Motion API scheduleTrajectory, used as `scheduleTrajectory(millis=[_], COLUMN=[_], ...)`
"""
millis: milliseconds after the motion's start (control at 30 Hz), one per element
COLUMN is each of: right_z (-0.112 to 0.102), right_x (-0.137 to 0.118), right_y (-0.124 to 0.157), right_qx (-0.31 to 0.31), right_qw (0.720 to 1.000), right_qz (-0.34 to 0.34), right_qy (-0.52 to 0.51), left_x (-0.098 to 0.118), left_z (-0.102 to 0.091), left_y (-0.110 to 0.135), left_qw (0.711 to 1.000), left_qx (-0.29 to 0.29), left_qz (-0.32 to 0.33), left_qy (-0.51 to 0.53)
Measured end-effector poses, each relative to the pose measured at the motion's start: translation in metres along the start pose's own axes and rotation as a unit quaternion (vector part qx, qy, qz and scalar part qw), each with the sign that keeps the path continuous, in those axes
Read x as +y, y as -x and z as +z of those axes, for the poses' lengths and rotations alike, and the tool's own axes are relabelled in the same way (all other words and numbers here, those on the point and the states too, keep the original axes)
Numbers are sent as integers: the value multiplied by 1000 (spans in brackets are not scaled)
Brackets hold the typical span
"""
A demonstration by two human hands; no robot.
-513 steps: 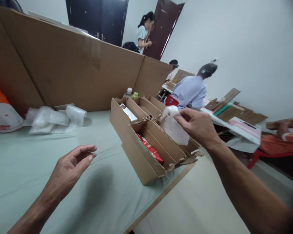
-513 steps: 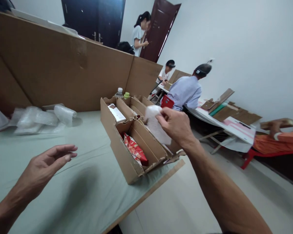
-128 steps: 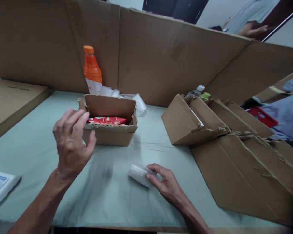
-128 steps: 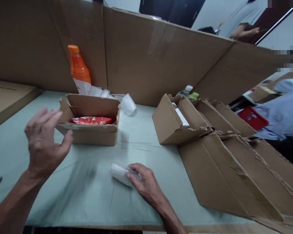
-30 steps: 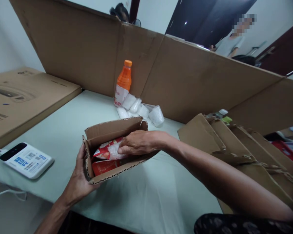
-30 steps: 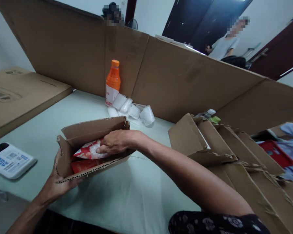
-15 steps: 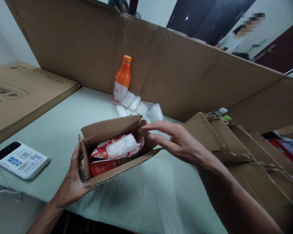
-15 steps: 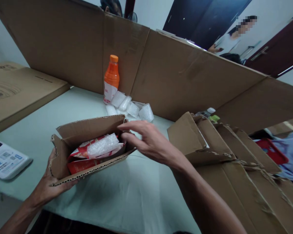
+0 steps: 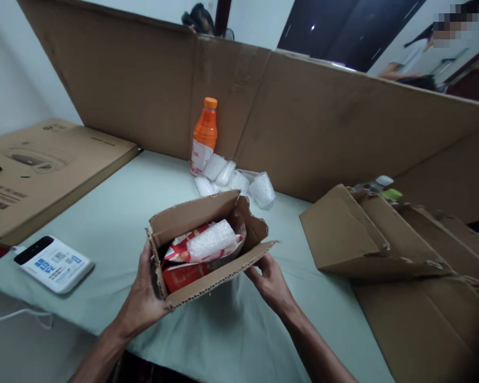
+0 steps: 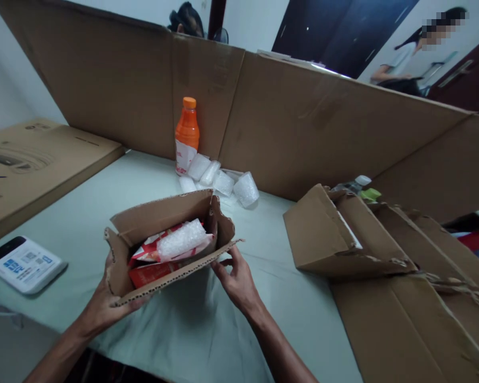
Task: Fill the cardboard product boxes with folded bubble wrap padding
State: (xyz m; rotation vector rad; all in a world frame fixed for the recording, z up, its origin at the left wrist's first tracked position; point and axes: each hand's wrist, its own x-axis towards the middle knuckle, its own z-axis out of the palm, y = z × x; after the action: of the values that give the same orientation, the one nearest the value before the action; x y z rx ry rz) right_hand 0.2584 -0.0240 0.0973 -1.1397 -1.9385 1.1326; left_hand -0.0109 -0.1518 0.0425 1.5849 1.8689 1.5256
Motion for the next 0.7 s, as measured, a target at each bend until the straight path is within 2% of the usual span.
scheduleTrajectory(millis=[100,233,367,500,600,700], right_z=[1,7,22,46,75,110], right_x=[3,9,14,16,19,26], right_y=[2,-2,-28,-73,-107,-132], right_qx=[17,35,56,39,29,45], right_qw=[1000,998,995,990,984,983], right_qz=[6,-11,-36,-60,-83,-90], right_qy=[-20,-43,-81,-125,-155,-153], left_x=[4,-3,-7,-9,-13,-19], left_z=[1,2,7,7,0,-12], left_y=[2,3,-5,-22,-37,-54], left_qw=[998,997,995,989,983,977], left_qx=[-54,-57,-21,47,103,150], left_qz=[15,-38,-93,-127,-140,-146], left_qy=[9,17,36,59,65,45])
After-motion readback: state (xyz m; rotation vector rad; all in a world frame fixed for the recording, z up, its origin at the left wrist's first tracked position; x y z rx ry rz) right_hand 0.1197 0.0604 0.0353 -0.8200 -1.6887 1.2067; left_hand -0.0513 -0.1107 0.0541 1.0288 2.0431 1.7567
